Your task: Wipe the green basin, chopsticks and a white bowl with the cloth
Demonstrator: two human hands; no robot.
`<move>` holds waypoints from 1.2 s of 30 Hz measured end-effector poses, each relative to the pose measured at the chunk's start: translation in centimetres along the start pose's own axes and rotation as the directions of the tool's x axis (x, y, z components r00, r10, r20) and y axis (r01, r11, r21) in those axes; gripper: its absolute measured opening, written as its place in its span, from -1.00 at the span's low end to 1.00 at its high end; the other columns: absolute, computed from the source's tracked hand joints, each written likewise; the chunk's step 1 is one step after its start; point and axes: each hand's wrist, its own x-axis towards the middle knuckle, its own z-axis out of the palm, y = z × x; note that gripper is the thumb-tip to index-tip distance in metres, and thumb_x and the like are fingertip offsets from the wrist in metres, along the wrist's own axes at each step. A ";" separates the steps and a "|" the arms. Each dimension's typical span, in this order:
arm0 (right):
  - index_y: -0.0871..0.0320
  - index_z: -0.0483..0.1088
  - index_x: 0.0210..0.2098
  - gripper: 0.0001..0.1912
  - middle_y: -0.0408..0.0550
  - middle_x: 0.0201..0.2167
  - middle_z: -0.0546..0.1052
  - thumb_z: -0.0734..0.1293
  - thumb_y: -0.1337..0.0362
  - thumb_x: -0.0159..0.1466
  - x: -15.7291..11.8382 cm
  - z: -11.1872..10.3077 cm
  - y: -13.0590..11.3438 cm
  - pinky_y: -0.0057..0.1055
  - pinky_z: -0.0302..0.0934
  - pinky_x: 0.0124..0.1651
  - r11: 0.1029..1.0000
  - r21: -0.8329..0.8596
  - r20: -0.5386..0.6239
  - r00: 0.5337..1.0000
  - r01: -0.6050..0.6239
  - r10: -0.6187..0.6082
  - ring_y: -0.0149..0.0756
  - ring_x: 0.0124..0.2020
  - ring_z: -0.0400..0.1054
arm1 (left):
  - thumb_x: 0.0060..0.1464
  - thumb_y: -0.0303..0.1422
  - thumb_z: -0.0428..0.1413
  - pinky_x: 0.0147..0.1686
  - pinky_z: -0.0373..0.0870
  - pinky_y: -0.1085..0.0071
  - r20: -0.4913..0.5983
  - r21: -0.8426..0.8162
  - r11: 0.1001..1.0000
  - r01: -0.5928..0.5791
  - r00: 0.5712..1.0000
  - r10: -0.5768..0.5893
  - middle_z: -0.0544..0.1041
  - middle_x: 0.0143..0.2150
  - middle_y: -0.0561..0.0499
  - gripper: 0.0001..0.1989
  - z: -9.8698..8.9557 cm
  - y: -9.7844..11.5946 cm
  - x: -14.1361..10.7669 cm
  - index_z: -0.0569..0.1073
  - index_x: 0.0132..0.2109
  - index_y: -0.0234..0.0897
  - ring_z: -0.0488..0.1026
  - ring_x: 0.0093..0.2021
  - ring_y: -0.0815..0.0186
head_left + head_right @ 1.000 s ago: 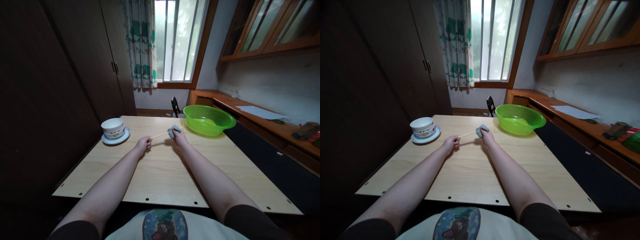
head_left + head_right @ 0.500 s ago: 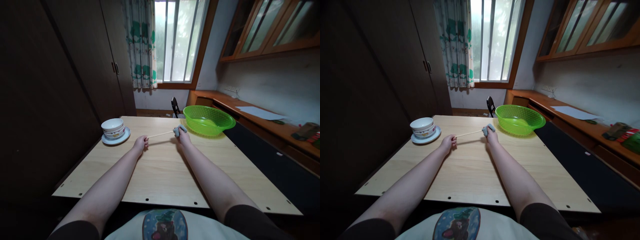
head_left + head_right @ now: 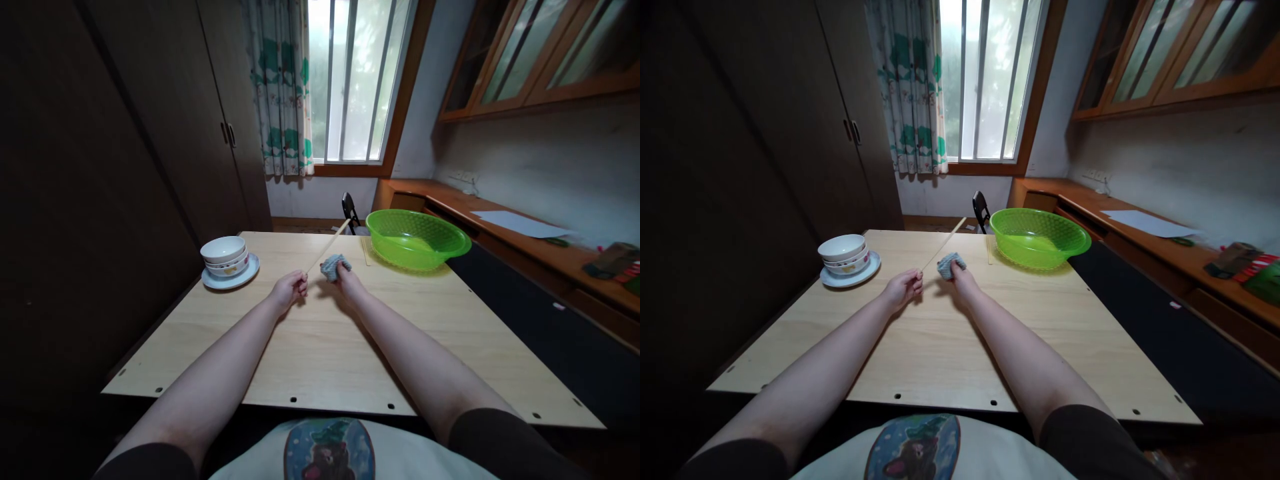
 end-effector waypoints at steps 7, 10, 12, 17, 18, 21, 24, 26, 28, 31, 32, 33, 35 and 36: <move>0.14 0.47 -0.23 -0.59 -0.03 -0.38 0.56 0.47 0.03 0.01 -3.2 2.3 0.4 -0.22 0.40 -0.23 0.992 -0.109 0.220 0.972 -0.061 0.084 -0.19 -0.32 0.46 | -0.05 -0.27 0.14 -0.54 0.22 0.48 0.103 0.132 0.979 0.153 0.980 -0.168 0.28 -0.59 0.09 -0.81 1.0 -0.4 -0.7 0.37 -0.40 -0.32 0.21 -0.59 0.43; 0.16 0.47 -0.28 -0.64 -0.04 -0.46 0.54 0.47 0.06 0.03 -3.6 2.6 0.2 -0.26 0.40 -0.35 0.990 -0.112 0.201 0.974 -0.080 0.101 -0.21 -0.41 0.45 | -0.03 -0.24 0.10 -0.56 0.23 0.44 0.162 0.171 0.968 0.182 0.964 -0.210 0.20 -0.66 0.12 -0.80 1.0 -0.5 -0.9 0.33 -0.42 -0.29 0.22 -0.61 0.38; 0.16 0.47 -0.29 -0.65 -0.04 -0.46 0.55 0.46 0.05 0.04 -3.5 2.6 0.1 -0.27 0.39 -0.35 0.991 -0.107 0.198 0.975 -0.078 0.098 -0.23 -0.42 0.45 | -0.01 -0.22 0.09 -0.60 0.21 0.44 0.166 0.177 0.967 0.183 0.963 -0.212 0.16 -0.67 0.14 -0.79 1.0 -0.5 -0.9 0.31 -0.41 -0.27 0.21 -0.62 0.36; 0.15 0.49 -0.34 -0.67 -0.06 -0.40 0.57 0.45 0.03 0.03 -2.4 2.0 -0.1 -0.30 0.36 -0.22 0.994 -0.108 0.138 0.989 -0.033 0.048 -0.28 -0.37 0.45 | 0.02 -0.19 0.08 -0.62 0.16 0.48 0.137 0.192 0.968 0.161 0.972 -0.189 0.12 -0.66 0.17 -0.77 0.4 -0.2 -0.7 0.28 -0.40 -0.25 0.16 -0.64 0.40; 0.15 0.50 -0.36 -0.67 -0.06 -0.39 0.57 0.45 0.02 0.03 -2.1 1.6 -0.3 -0.32 0.34 -0.20 0.994 -0.110 0.099 0.995 -0.017 0.028 -0.30 -0.36 0.45 | 0.02 -0.19 0.07 -0.61 0.17 0.48 0.125 0.209 0.964 0.165 0.973 -0.194 0.12 -0.66 0.17 -0.77 0.2 -0.2 -0.7 0.27 -0.42 -0.25 0.16 -0.64 0.40; 0.14 0.50 -0.40 -0.70 -0.06 -0.36 0.58 0.45 0.03 0.04 -0.9 0.5 -0.8 -0.37 0.32 -0.17 0.994 -0.104 -0.031 0.999 0.021 -0.024 -0.32 -0.33 0.44 | 0.03 -0.20 0.04 -0.61 0.14 0.48 0.031 0.287 0.947 0.147 0.986 -0.162 0.11 -0.69 0.17 -0.76 -0.3 -0.2 -0.3 0.26 -0.47 -0.25 0.15 -0.66 0.41; 0.14 0.47 -0.42 -0.73 -0.06 -0.38 0.58 0.43 0.05 0.08 0.0 -0.6 -1.4 -0.41 0.32 -0.20 0.997 -0.069 -0.132 0.990 0.046 -0.055 -0.35 -0.35 0.44 | 0.01 -0.24 0.03 -0.63 0.08 0.50 -0.059 0.336 0.936 0.103 0.994 -0.088 0.09 -0.71 0.18 -0.77 -0.7 -0.4 0.1 0.25 -0.50 -0.25 0.10 -0.69 0.44; 0.13 0.45 -0.42 -0.77 -0.06 -0.39 0.58 0.41 0.09 0.11 0.4 -1.2 -1.8 -0.44 0.32 -0.24 0.997 -0.046 -0.189 0.979 0.064 -0.071 -0.37 -0.37 0.44 | 0.01 -0.26 0.03 -0.65 0.04 0.51 -0.096 0.347 0.934 0.084 0.994 -0.054 0.10 -0.72 0.18 -0.78 -1.0 -0.7 0.4 0.24 -0.52 -0.24 0.09 -0.71 0.45; 0.13 0.43 -0.42 -0.79 -0.06 -0.41 0.57 0.39 0.10 0.13 0.6 -1.7 -2.1 -0.46 0.32 -0.31 0.997 -0.029 -0.240 0.968 0.068 -0.074 -0.38 -0.39 0.44 | 0.00 -0.27 0.04 -0.66 -0.01 0.51 -0.139 0.362 0.930 0.063 0.990 -0.014 0.12 -0.72 0.17 -0.77 -1.3 -0.9 0.6 0.24 -0.53 -0.24 0.09 -0.72 0.46; 0.12 0.40 -0.39 -0.80 -0.08 -0.42 0.57 0.38 0.11 0.14 1.0 -2.7 -2.7 -0.50 0.28 -0.44 0.997 0.012 -0.331 0.941 0.073 -0.065 -0.37 -0.41 0.44 | -0.01 -0.29 0.04 -0.67 -0.03 0.51 -0.220 0.378 0.925 0.037 0.974 0.051 0.14 -0.72 0.16 -0.77 -2.0 -1.0 0.9 0.23 -0.56 -0.23 0.08 -0.73 0.46; 0.11 0.40 -0.38 -0.81 -0.09 -0.40 0.57 0.37 0.12 0.15 1.1 -3.0 -2.8 -0.52 0.26 -0.47 0.996 0.028 -0.366 0.928 0.080 -0.064 -0.38 -0.41 0.44 | -0.01 -0.30 0.03 -0.68 -0.03 0.51 -0.253 0.380 0.924 0.030 0.965 0.072 0.14 -0.73 0.16 -0.77 -2.3 -1.0 1.1 0.22 -0.56 -0.23 0.08 -0.73 0.45; 0.10 0.39 -0.36 -0.82 -0.10 -0.39 0.58 0.37 0.12 0.15 1.2 -3.4 -3.0 -0.54 0.23 -0.50 0.996 0.039 -0.397 0.915 0.086 -0.063 -0.40 -0.41 0.44 | 0.00 -0.31 0.02 -0.68 -0.02 0.51 -0.289 0.381 0.924 0.025 0.953 0.094 0.14 -0.73 0.16 -0.77 -2.6 -0.9 1.3 0.22 -0.56 -0.23 0.09 -0.73 0.45; 0.08 0.37 -0.34 -0.84 -0.13 -0.36 0.58 0.36 0.14 0.16 1.4 -3.8 -3.2 -0.57 0.21 -0.53 0.996 0.048 -0.429 0.902 0.080 -0.052 -0.41 -0.40 0.44 | 0.01 -0.32 0.00 -0.68 0.01 0.51 -0.359 0.379 0.925 0.012 0.923 0.135 0.17 -0.73 0.15 -0.79 -3.1 -0.8 1.6 0.23 -0.55 -0.23 0.11 -0.73 0.44; 0.07 0.37 -0.33 -0.84 -0.14 -0.35 0.58 0.36 0.14 0.15 1.4 -4.0 -3.2 -0.58 0.21 -0.54 0.996 0.048 -0.427 0.903 0.069 -0.042 -0.42 -0.40 0.44 | 0.01 -0.31 -0.01 -0.68 0.04 0.51 -0.390 0.375 0.927 0.005 0.908 0.153 0.20 -0.72 0.14 -0.80 -3.3 -0.7 1.8 0.25 -0.54 -0.23 0.13 -0.72 0.44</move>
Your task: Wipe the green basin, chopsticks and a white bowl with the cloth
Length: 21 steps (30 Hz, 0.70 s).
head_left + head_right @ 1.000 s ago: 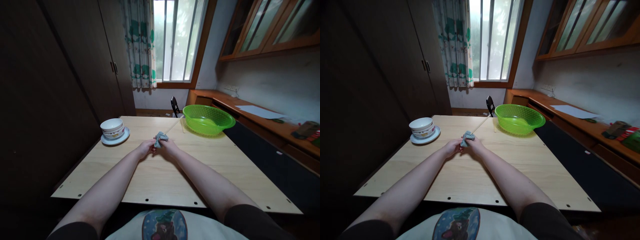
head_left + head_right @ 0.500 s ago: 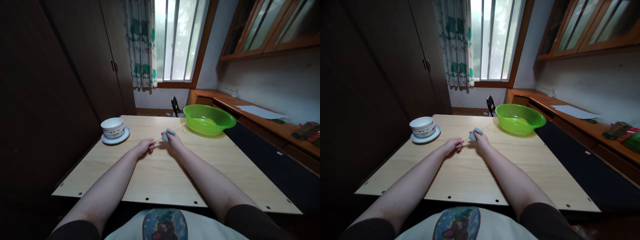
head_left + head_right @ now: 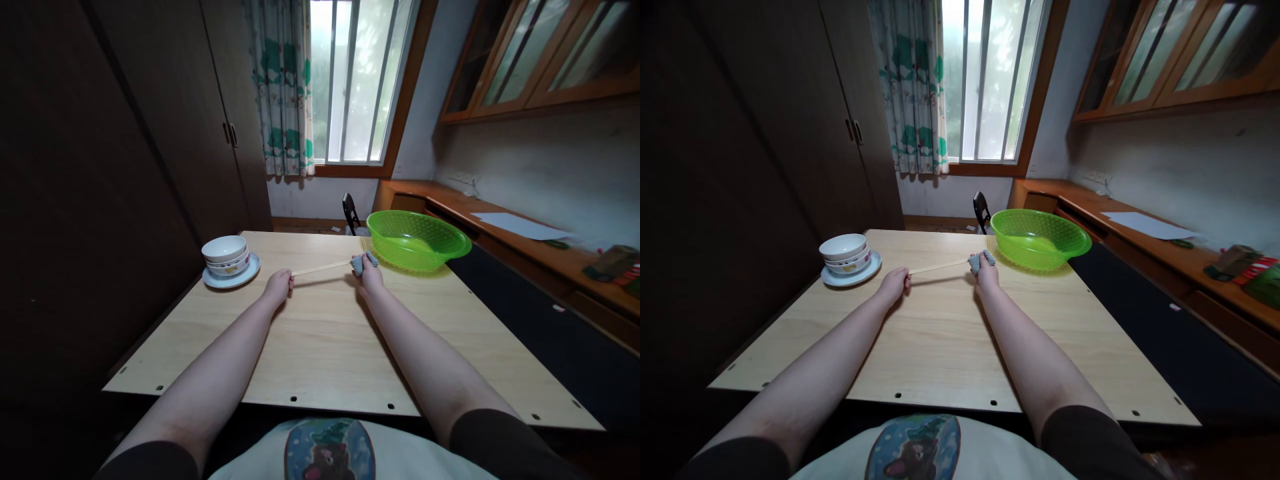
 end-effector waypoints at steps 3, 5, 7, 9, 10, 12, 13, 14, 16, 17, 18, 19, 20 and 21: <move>0.08 0.38 -0.36 -0.84 -0.14 -0.37 0.58 0.40 0.17 0.11 -0.2 0.2 0.5 -0.57 0.24 -0.53 0.998 -0.044 0.061 0.997 -0.048 0.051 -0.41 -0.42 0.44 | 0.02 -0.29 0.01 -0.65 0.12 0.52 -0.101 -0.022 0.999 -0.024 0.995 0.022 0.33 -0.63 0.10 -0.83 -0.2 0.2 0.4 0.30 -0.46 -0.26 0.19 -0.68 0.44; 0.11 0.41 -0.40 -0.83 -0.14 -0.42 0.57 0.43 0.20 0.06 -0.6 0.5 1.1 -0.55 0.26 -0.52 0.992 -0.108 0.113 0.991 -0.058 0.071 -0.42 -0.46 0.42 | 0.02 -0.27 0.04 -0.61 0.18 0.53 -0.157 -0.036 0.998 -0.042 0.987 0.036 0.38 -0.56 0.09 -0.84 -0.2 0.5 0.4 0.31 -0.41 -0.27 0.24 -0.64 0.46; 0.14 0.44 -0.42 -0.83 -0.14 -0.46 0.55 0.46 0.24 0.01 -1.3 0.9 1.7 -0.53 0.27 -0.49 0.981 -0.190 0.153 0.985 -0.044 0.074 -0.42 -0.49 0.40 | 0.01 -0.26 0.08 -0.53 0.28 0.54 -0.195 -0.113 0.992 -0.060 0.980 0.037 0.40 -0.49 0.09 -0.83 -0.3 0.9 0.3 0.30 -0.37 -0.27 0.28 -0.59 0.48; 0.16 0.46 -0.44 -0.82 -0.13 -0.48 0.55 0.47 0.27 -0.03 -2.1 1.3 2.2 -0.48 0.29 -0.45 0.964 -0.266 0.222 0.971 -0.029 0.090 -0.39 -0.49 0.40 | -0.03 -0.25 0.13 -0.44 0.34 0.53 -0.187 -0.231 0.970 -0.073 0.982 0.030 0.42 -0.44 0.09 -0.80 -0.3 1.3 0.2 0.31 -0.35 -0.28 0.31 -0.54 0.51; 0.16 0.47 -0.44 -0.83 -0.12 -0.49 0.55 0.48 0.27 -0.04 -2.6 1.5 2.4 -0.46 0.30 -0.42 0.955 -0.297 0.269 0.957 -0.023 0.107 -0.37 -0.48 0.41 | -0.05 -0.24 0.15 -0.41 0.36 0.53 -0.163 -0.278 0.958 -0.074 0.986 0.029 0.42 -0.41 0.09 -0.78 -0.3 1.4 0.1 0.32 -0.35 -0.29 0.32 -0.52 0.52; 0.17 0.49 -0.45 -0.84 -0.10 -0.48 0.55 0.48 0.27 -0.04 -3.7 1.8 2.7 -0.43 0.30 -0.37 0.936 -0.351 0.377 0.914 -0.005 0.147 -0.34 -0.45 0.41 | -0.11 -0.22 0.20 -0.42 0.35 0.54 -0.097 -0.296 0.953 -0.060 0.995 0.033 0.44 -0.38 0.08 -0.73 -0.2 1.5 -0.1 0.36 -0.32 -0.29 0.32 -0.51 0.53; 0.17 0.50 -0.46 -0.85 -0.11 -0.48 0.56 0.47 0.27 -0.04 -4.2 2.0 2.9 -0.42 0.30 -0.36 0.927 -0.375 0.420 0.893 0.008 0.162 -0.34 -0.45 0.41 | -0.14 -0.21 0.23 -0.44 0.33 0.55 -0.070 -0.278 0.959 -0.050 0.997 0.032 0.44 -0.37 0.07 -0.71 -0.1 1.5 -0.3 0.39 -0.31 -0.29 0.32 -0.51 0.53; 0.18 0.51 -0.46 -0.85 -0.11 -0.48 0.56 0.47 0.28 -0.04 -4.7 2.2 3.0 -0.42 0.29 -0.34 0.918 -0.396 0.456 0.873 0.023 0.175 -0.35 -0.45 0.40 | -0.16 -0.19 0.24 -0.46 0.31 0.55 -0.045 -0.254 0.966 -0.040 0.999 0.029 0.45 -0.37 0.06 -0.68 0.1 1.4 -0.4 0.41 -0.29 -0.29 0.32 -0.51 0.52; 0.18 0.51 -0.46 -0.86 -0.12 -0.48 0.55 0.46 0.30 -0.05 -5.5 2.4 3.2 -0.43 0.28 -0.33 0.906 -0.421 0.514 0.837 0.054 0.188 -0.36 -0.45 0.39 | -0.18 -0.15 0.25 -0.47 0.30 0.54 0.001 -0.217 0.976 -0.024 1.000 0.025 0.47 -0.35 0.03 -0.62 0.4 1.3 -0.7 0.45 -0.24 -0.30 0.33 -0.50 0.49; 0.18 0.51 -0.46 -0.86 -0.13 -0.48 0.55 0.46 0.30 -0.05 -5.7 2.5 3.3 -0.43 0.28 -0.33 0.902 -0.426 0.536 0.822 0.068 0.192 -0.36 -0.45 0.38 | -0.17 -0.13 0.25 -0.47 0.30 0.53 0.023 -0.210 0.977 -0.021 0.999 0.026 0.48 -0.34 0.01 -0.61 0.6 1.2 -0.8 0.46 -0.23 -0.30 0.34 -0.49 0.47; 0.18 0.51 -0.46 -0.86 -0.14 -0.48 0.55 0.47 0.30 -0.06 -5.9 2.5 3.4 -0.43 0.27 -0.34 0.900 -0.429 0.552 0.811 0.077 0.194 -0.36 -0.44 0.38 | -0.15 -0.11 0.24 -0.46 0.31 0.51 0.041 -0.211 0.977 -0.023 0.999 0.032 0.50 -0.32 -0.02 -0.60 0.7 1.2 -0.9 0.46 -0.23 -0.31 0.37 -0.46 0.45; 0.17 0.51 -0.45 -0.85 -0.14 -0.47 0.54 0.47 0.30 -0.06 -6.0 2.5 3.4 -0.44 0.27 -0.34 0.899 -0.430 0.560 0.805 0.079 0.197 -0.36 -0.44 0.38 | -0.13 -0.10 0.22 -0.44 0.32 0.50 0.051 -0.218 0.976 -0.027 0.998 0.039 0.51 -0.31 -0.04 -0.61 0.8 1.1 -0.9 0.46 -0.24 -0.31 0.39 -0.43 0.42; 0.17 0.51 -0.45 -0.84 -0.13 -0.47 0.54 0.48 0.28 -0.06 -6.0 2.5 3.5 -0.44 0.27 -0.35 0.901 -0.427 0.558 0.805 0.072 0.201 -0.36 -0.44 0.38 | -0.09 -0.08 0.19 -0.43 0.32 0.49 0.047 -0.226 0.974 -0.031 0.998 0.043 0.52 -0.32 -0.05 -0.63 0.9 1.2 -1.0 0.45 -0.28 -0.32 0.41 -0.42 0.40; 0.16 0.50 -0.45 -0.82 -0.13 -0.47 0.54 0.48 0.25 -0.05 -5.9 2.5 3.5 -0.44 0.27 -0.36 0.907 -0.417 0.549 0.810 0.052 0.206 -0.35 -0.44 0.38 | -0.06 -0.08 0.16 -0.42 0.33 0.48 0.032 -0.234 0.972 -0.038 0.998 0.047 0.51 -0.35 -0.05 -0.65 0.9 1.2 -1.0 0.42 -0.32 -0.31 0.42 -0.41 0.38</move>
